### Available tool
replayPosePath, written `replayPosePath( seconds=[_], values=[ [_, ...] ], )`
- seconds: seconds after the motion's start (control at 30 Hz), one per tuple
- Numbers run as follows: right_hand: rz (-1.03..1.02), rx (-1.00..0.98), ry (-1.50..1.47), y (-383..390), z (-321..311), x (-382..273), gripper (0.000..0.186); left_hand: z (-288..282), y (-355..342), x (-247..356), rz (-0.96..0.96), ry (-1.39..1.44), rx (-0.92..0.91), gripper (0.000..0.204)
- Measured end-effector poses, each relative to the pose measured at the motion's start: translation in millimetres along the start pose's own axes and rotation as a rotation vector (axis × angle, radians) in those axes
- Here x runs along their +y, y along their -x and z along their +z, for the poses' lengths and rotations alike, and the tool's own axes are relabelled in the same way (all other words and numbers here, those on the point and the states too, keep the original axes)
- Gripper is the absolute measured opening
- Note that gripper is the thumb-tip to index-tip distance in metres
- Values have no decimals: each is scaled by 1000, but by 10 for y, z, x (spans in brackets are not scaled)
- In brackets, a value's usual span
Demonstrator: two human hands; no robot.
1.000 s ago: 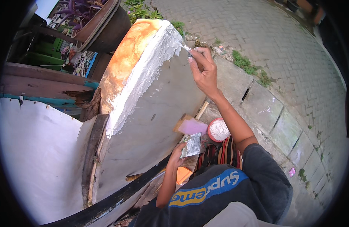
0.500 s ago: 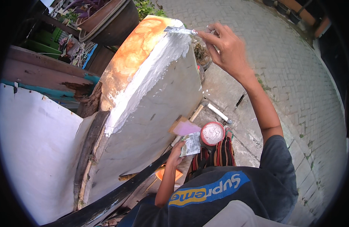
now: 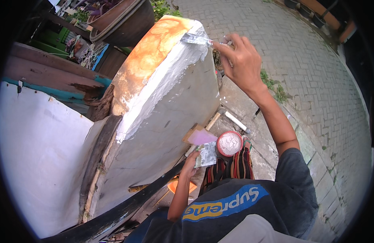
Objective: The person uses a putty knife to scoop white plaster from a container and applies it to the edge of a large curved object. They repeatedly smooth and spread the plaster along the edge, working methodically to cover the surface.
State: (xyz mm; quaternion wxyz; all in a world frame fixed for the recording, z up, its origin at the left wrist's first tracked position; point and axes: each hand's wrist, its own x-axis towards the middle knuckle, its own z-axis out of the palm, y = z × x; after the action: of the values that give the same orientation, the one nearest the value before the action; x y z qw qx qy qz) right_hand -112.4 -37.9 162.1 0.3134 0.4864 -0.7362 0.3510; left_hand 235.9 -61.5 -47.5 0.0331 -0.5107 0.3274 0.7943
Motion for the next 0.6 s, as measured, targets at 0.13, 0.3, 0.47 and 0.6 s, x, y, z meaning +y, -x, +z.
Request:
replayPosePath(
  seconds=[0.13,0.3,0.47,0.6],
  values=[
    [-31,-14,-46,9,1,-93,36,-59,-47,-44,2,2,-77,27],
    [-26,23,-78,-20,-14,-127,36,-109,-73,-75,-10,-23,-64,25],
    [-30,28,-19,-67,-54,238,35,24,36,-23,-10,-17,35,23],
    [-119,50,100,-165,-144,408,34,1,-46,-115,37,24,19,21]
  ],
)
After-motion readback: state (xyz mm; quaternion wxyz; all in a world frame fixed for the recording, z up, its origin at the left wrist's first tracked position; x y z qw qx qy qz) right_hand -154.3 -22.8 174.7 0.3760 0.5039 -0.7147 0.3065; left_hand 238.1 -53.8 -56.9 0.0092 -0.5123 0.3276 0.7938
